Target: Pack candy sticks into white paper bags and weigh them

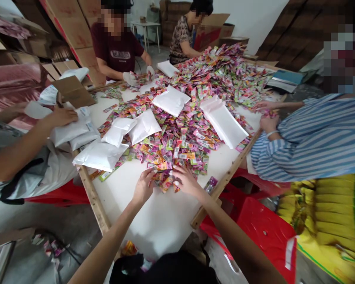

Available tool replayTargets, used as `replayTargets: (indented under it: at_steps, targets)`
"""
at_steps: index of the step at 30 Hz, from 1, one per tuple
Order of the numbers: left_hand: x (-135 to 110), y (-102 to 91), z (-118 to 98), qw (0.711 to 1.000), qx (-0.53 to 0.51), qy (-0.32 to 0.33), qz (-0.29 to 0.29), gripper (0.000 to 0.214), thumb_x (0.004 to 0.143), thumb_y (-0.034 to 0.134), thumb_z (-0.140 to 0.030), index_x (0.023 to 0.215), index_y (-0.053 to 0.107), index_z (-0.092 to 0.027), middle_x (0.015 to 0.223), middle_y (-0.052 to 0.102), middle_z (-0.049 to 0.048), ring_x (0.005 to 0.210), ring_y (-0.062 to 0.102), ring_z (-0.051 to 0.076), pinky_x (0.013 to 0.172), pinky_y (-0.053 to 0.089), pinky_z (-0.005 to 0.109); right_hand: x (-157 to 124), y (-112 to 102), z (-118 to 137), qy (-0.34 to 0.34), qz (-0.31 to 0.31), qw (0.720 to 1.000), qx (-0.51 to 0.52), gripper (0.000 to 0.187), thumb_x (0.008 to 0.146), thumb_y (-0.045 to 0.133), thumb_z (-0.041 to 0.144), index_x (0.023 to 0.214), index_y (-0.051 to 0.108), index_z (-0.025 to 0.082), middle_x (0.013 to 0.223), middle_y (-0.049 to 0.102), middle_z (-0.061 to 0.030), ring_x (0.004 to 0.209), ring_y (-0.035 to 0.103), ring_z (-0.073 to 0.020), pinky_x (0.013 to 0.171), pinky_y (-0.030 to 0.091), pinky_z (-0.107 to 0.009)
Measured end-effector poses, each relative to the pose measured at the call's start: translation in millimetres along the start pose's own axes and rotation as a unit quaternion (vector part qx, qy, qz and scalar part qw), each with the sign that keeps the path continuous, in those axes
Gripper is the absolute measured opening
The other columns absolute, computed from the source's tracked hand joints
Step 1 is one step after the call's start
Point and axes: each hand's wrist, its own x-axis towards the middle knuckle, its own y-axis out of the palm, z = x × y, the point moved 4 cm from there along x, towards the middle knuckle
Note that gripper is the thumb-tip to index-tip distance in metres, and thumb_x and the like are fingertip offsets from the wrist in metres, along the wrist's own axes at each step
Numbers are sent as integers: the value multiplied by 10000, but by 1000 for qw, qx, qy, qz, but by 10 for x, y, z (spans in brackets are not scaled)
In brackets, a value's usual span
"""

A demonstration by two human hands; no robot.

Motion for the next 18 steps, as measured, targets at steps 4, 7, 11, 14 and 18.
replayTargets:
  at_steps: [4,7,11,14,18]
  targets:
    - [-40,-175,73,999,-2,-26,-44,316,846,418,-100,1108,580,-171,1174,568,118,1090,553,227,945,488,405,-216,-230,-179,51,-118,991,35,359,712,436,5,869,697,196,1207,556,-98,1173,489,-255,992,413,-436]
    - [36,-158,80,999,22,-25,-11,330,826,406,-70,1083,594,-157,1135,586,125,1054,566,234,926,496,413,-242,-291,-157,82,-147,985,43,409,722,427,12,995,669,198,1138,569,-108,1124,513,-249,976,429,-436]
    - [-14,-99,88,997,33,-26,58,334,816,408,-69,1062,608,-173,1080,605,110,972,604,221,877,520,397,-285,-73,31,10,-10,999,43,402,743,452,21,1029,663,208,1222,551,-100,1170,491,-247,992,418,-447]
    - [-185,-188,119,998,12,-22,50,294,832,418,-100,1041,610,-181,1086,602,102,996,600,213,894,513,382,-403,-42,49,15,23,999,40,384,748,453,24,1027,669,177,1217,553,-130,1159,503,-256,983,426,-448]
    - [-369,-382,191,998,-6,-63,11,250,855,432,-170,1041,600,-172,1129,593,119,1034,593,229,911,507,402,-390,-266,221,55,-43,994,78,357,794,455,95,1085,648,171,1169,574,-133,1122,526,-255,971,437,-440]
